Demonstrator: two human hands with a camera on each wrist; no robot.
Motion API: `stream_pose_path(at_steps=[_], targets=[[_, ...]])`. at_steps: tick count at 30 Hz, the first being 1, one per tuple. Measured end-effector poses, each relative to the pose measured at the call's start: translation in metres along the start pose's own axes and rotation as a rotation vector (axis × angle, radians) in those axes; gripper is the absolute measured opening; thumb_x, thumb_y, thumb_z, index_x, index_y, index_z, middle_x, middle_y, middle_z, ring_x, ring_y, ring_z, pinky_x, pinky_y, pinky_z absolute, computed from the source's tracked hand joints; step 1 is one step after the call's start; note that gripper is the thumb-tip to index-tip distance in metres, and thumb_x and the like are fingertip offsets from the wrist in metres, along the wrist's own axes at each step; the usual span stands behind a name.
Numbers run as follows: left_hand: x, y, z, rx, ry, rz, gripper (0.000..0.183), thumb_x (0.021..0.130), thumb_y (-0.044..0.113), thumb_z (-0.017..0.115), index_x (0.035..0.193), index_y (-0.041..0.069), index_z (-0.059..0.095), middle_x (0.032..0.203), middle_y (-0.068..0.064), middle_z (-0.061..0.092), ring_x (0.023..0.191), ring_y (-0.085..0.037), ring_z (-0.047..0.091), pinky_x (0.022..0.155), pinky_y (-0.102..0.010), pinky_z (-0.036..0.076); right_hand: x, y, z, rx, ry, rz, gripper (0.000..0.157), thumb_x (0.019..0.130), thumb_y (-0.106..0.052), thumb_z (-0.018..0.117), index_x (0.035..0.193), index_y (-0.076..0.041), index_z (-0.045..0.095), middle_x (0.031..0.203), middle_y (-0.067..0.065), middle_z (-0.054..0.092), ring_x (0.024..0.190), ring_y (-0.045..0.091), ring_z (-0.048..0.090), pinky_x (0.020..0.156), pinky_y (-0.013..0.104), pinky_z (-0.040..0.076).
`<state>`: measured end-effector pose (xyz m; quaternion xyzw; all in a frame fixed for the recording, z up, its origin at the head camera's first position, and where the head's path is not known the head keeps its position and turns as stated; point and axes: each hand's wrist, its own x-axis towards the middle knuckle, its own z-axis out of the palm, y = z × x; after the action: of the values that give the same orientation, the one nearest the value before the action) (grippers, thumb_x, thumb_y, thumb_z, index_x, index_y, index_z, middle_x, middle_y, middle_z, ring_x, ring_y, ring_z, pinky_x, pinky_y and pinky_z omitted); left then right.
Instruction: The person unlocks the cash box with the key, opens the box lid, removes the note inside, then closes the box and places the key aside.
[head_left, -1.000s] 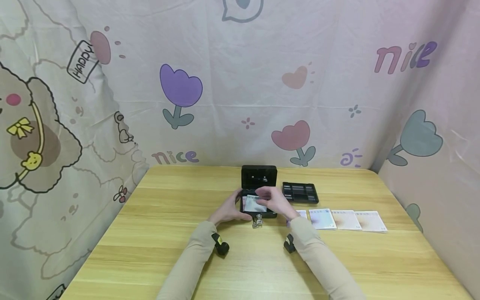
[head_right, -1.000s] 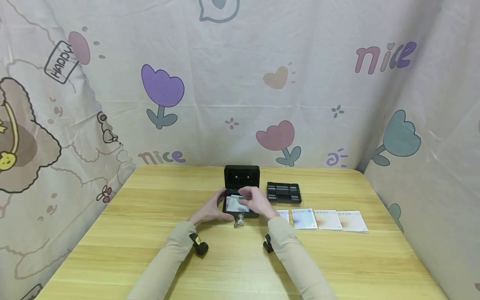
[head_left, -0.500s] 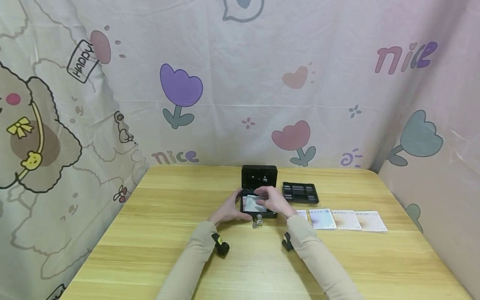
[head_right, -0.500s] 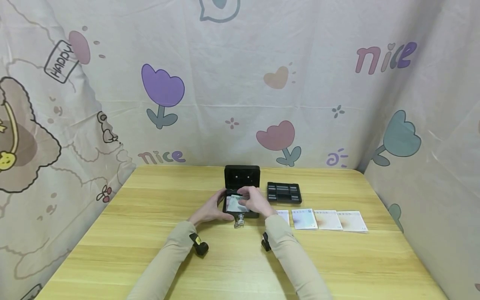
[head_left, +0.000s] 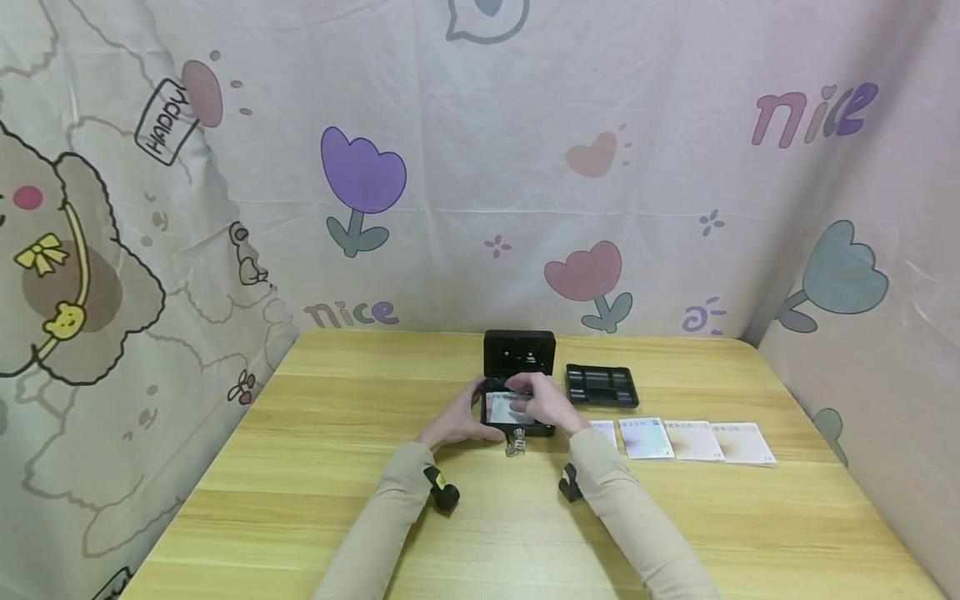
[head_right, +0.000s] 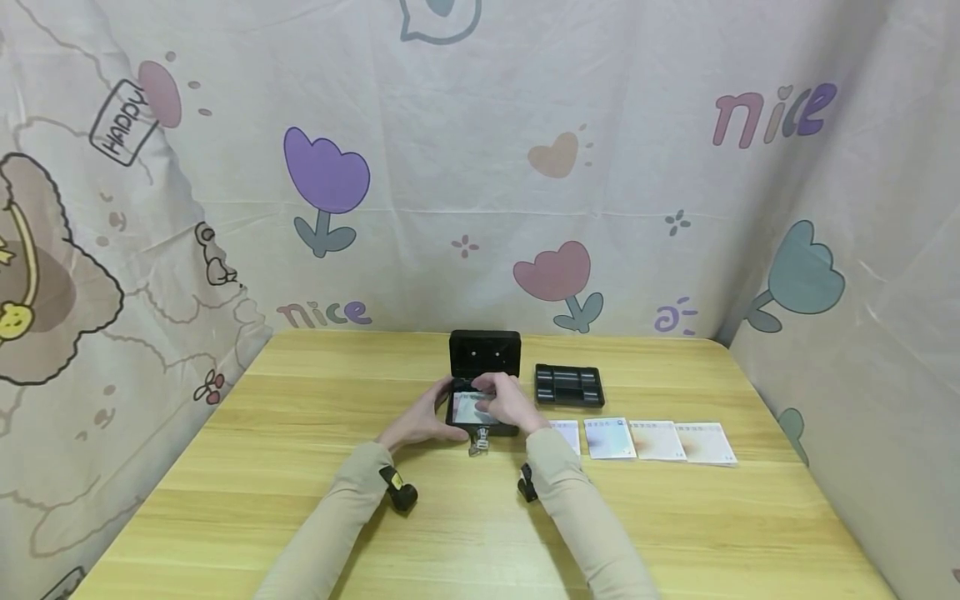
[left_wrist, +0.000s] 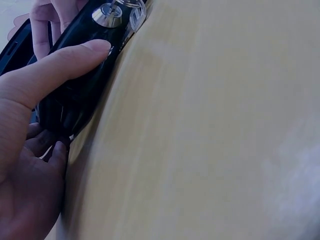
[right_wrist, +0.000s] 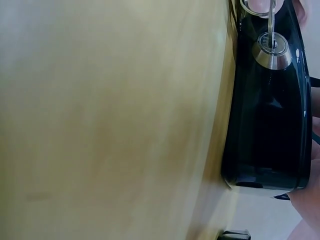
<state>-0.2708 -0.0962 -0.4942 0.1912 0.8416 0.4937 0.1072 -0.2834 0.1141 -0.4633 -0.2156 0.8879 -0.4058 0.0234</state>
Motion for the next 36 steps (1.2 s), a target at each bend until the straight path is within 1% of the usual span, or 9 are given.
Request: stream_pose_path(at_steps=[4,10,13,17,24,28,31,34,36], targets=[[0.0003,-0.0004,0.0000,-0.007,0.000,0.005,0.117,0.071,0.022,0.092,0.159,0.000,0.019,0.164,-0.024,0.028,0.152,-0.041,0.029,0.127,-0.050,0.028,0.0007,0.0008,0.0011,0.029,0.014,0.016,0.033,0.085,0.001,0.074,0.118,0.000,0.070,0.118,0.016,0.073,0.111,0.032,0.068,0.102,0.049,0.055],[0.0006,-0.0012,-0.0004,0.001,-0.004,0.012,0.116,0.071,0.022,0.092,0.158,0.000,0.020,0.163,-0.024,0.030,0.152,-0.040,0.030,0.127,-0.051,0.028,0.0010,0.0015,0.0020,0.081,0.037,0.018,0.033,0.084,0.003,0.073,0.117,0.000,0.070,0.115,0.016,0.074,0.102,0.029,0.069,0.095,0.048,0.057],[0.0002,-0.0006,-0.0005,-0.001,-0.007,-0.001,0.117,0.071,0.023,0.092,0.158,0.000,0.019,0.164,-0.024,0.029,0.152,-0.040,0.029,0.127,-0.051,0.028,0.0013,0.0012,0.0026,0.061,0.035,0.014,0.033,0.084,0.003,0.073,0.116,0.001,0.070,0.114,0.016,0.074,0.101,0.029,0.069,0.094,0.048,0.058],[0.0002,0.0001,-0.0002,-0.001,-0.008,-0.007,0.118,0.071,0.024,0.092,0.159,0.000,0.018,0.164,-0.024,0.027,0.152,-0.040,0.029,0.127,-0.051,0.028,0.0009,-0.0010,0.0025,0.013,0.015,0.019,0.034,0.082,0.004,0.073,0.116,0.002,0.070,0.114,0.017,0.074,0.105,0.030,0.069,0.097,0.048,0.057],[0.0009,0.0004,0.0001,0.002,-0.007,0.006,0.115,0.069,0.023,0.093,0.158,0.002,0.022,0.163,-0.021,0.031,0.152,-0.038,0.030,0.127,-0.050,0.027,0.0002,-0.0040,0.0023,-0.027,-0.005,0.031,0.035,0.081,0.007,0.073,0.115,0.004,0.069,0.111,0.018,0.074,0.104,0.031,0.069,0.096,0.048,0.058],[0.0007,0.0001,0.0000,0.008,-0.003,0.003,0.116,0.069,0.024,0.093,0.158,0.002,0.022,0.163,-0.022,0.031,0.152,-0.038,0.030,0.127,-0.051,0.028,0.0003,-0.0037,0.0025,-0.012,0.003,0.045,0.035,0.081,0.006,0.073,0.116,0.002,0.070,0.114,0.016,0.074,0.108,0.031,0.068,0.100,0.048,0.056],[-0.0001,0.0004,-0.0001,0.018,-0.003,-0.002,0.117,0.070,0.025,0.093,0.158,0.001,0.020,0.164,-0.023,0.030,0.152,-0.039,0.031,0.126,-0.052,0.029,0.0009,-0.0028,0.0024,0.012,0.016,0.037,0.036,0.080,0.006,0.072,0.116,0.001,0.071,0.114,0.016,0.074,0.107,0.031,0.068,0.099,0.048,0.056],[-0.0007,0.0011,-0.0002,0.021,-0.002,-0.001,0.117,0.070,0.025,0.092,0.158,0.001,0.020,0.163,-0.024,0.029,0.151,-0.040,0.031,0.126,-0.053,0.029,0.0011,-0.0019,0.0017,0.049,0.025,0.027,0.036,0.079,0.008,0.071,0.115,0.002,0.071,0.112,0.016,0.074,0.103,0.030,0.068,0.095,0.046,0.058],[-0.0010,0.0015,-0.0004,0.021,-0.002,0.003,0.116,0.070,0.025,0.092,0.158,0.000,0.020,0.163,-0.024,0.030,0.151,-0.041,0.031,0.126,-0.054,0.029,0.0012,-0.0008,0.0013,0.069,0.032,0.020,0.036,0.079,0.008,0.071,0.114,0.002,0.071,0.111,0.016,0.074,0.099,0.028,0.067,0.091,0.042,0.058]])
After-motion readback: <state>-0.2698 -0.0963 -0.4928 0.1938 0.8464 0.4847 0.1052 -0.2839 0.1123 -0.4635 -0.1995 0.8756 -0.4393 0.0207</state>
